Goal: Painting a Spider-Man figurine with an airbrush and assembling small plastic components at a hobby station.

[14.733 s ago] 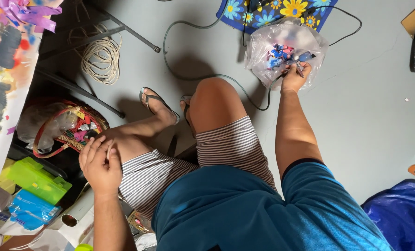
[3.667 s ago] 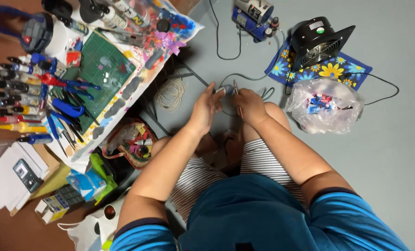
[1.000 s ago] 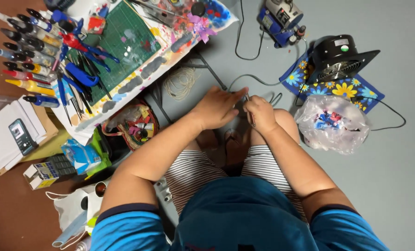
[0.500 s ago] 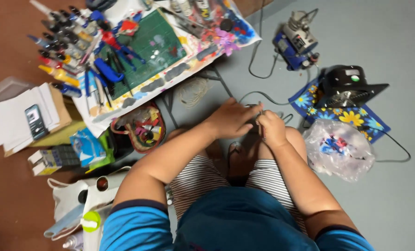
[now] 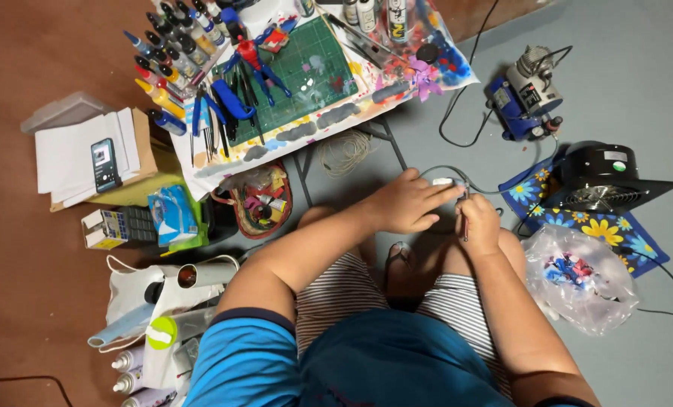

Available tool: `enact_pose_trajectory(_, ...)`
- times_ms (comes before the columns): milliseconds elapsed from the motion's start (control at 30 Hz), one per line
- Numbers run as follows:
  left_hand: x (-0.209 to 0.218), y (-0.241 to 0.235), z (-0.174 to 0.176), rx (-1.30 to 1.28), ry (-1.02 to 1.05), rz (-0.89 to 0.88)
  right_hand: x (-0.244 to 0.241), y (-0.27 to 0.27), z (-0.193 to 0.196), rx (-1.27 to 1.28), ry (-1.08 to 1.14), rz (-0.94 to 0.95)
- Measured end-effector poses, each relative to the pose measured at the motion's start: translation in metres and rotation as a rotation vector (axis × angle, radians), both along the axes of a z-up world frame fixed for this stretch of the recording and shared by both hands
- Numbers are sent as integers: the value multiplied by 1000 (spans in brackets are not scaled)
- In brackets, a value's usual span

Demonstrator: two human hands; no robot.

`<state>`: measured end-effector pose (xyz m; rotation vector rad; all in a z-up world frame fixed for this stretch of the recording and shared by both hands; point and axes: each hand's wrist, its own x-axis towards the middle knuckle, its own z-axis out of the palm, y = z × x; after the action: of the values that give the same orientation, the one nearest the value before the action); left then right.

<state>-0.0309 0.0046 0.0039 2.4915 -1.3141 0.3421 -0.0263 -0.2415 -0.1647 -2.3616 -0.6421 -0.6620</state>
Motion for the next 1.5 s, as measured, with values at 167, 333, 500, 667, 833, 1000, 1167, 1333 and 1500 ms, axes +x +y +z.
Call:
enact_pose_trajectory(167,6,0,-5,-73,193,0,-7,10,16,20,18,6)
enact_pose_trajectory(333,5,6,19,-9,158,-3,-6,10,25,149,-69,108)
enact_pose_trajectory(500,4,0,53,19,13,62,-15,12,45,281,-44,149)
enact_pose_trajectory(667,5,0,60,117,-6,49,-15,14,44,314,-30,189)
enact_pose_trajectory(833,12,-6,39,70,-154,37,-17,16,52,322,-38,194)
enact_pose_trajectory(1000,10,-8,60,-72,174,258,-19,15,64,385,-9,158)
enact_pose_trajectory(1167,19,-7,33,-672,691,521,-19,18,79,499,4,161)
enact_pose_trajectory(1333,6,-13,36,-1039,877,550,-30,21,110,605,-96,171)
enact_pose_trajectory(1500,2,-19,27,-1141,967,506,-29,17,111,629,-143,162)
